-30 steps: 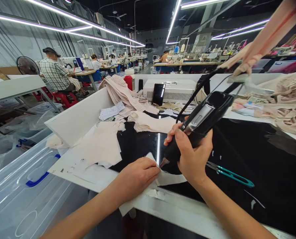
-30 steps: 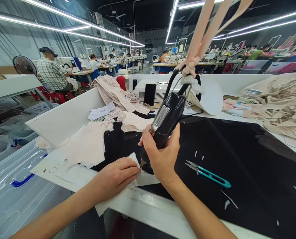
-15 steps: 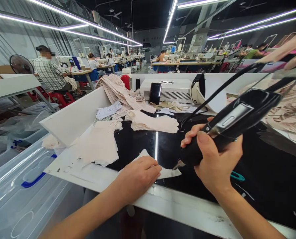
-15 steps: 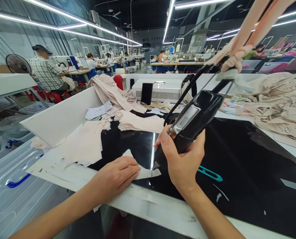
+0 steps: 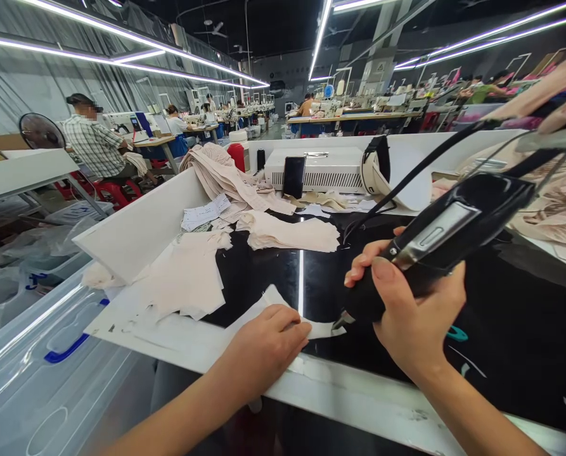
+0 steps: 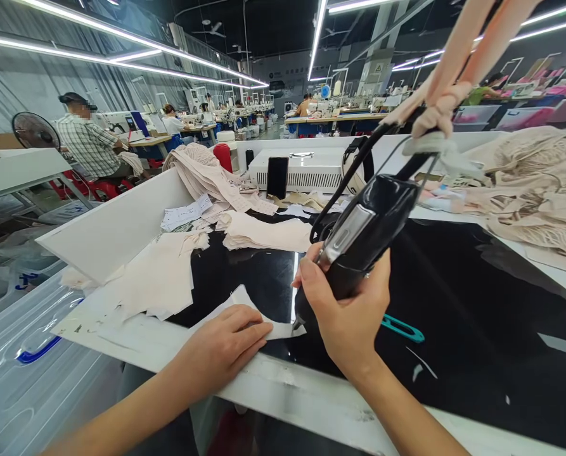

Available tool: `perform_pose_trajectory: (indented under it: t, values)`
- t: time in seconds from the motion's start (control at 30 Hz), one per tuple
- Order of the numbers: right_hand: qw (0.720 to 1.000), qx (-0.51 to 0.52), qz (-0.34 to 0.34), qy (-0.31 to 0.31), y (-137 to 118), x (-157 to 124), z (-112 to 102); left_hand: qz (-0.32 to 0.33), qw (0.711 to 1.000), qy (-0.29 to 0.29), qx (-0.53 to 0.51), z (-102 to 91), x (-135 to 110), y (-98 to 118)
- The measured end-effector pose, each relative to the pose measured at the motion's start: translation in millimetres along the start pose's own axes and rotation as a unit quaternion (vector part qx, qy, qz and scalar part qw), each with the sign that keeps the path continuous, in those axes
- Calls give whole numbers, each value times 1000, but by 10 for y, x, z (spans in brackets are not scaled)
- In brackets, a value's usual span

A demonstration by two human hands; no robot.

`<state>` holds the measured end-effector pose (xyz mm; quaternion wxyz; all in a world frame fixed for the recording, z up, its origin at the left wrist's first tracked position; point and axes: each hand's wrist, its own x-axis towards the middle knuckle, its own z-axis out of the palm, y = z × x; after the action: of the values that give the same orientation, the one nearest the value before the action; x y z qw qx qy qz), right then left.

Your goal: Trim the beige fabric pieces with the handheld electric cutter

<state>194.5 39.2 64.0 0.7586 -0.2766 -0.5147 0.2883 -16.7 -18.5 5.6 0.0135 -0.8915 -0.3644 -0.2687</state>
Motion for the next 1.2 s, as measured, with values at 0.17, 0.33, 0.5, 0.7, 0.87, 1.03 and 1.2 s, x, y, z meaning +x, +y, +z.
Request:
perform_pose_trajectory:
  t: [0.17,0.33,0.5,0.7,0.87,1.03,1.2]
  values:
    - [1000,21,13,2,9,34,97,12,1000,-5,25,40,-26,16]
    - [999,50,18,-11,44,44,231,17,999,15,25,68,-18,27]
    - [998,51,29,-23,87,0,264,13,999,26,17,96,-25,39]
    - [998,45,20,-32,90,12,281,-8,999,39,11,102,-44,50]
    - [998,50,17,-21,119,24,345,-6,999,48,5,85,-28,51]
    - [999,34,23,-30,126,8,385,-7,999,51,16,90,-23,42]
    - [998,55,13,-25,150,24,416,-18,998,60,9,100,-42,50]
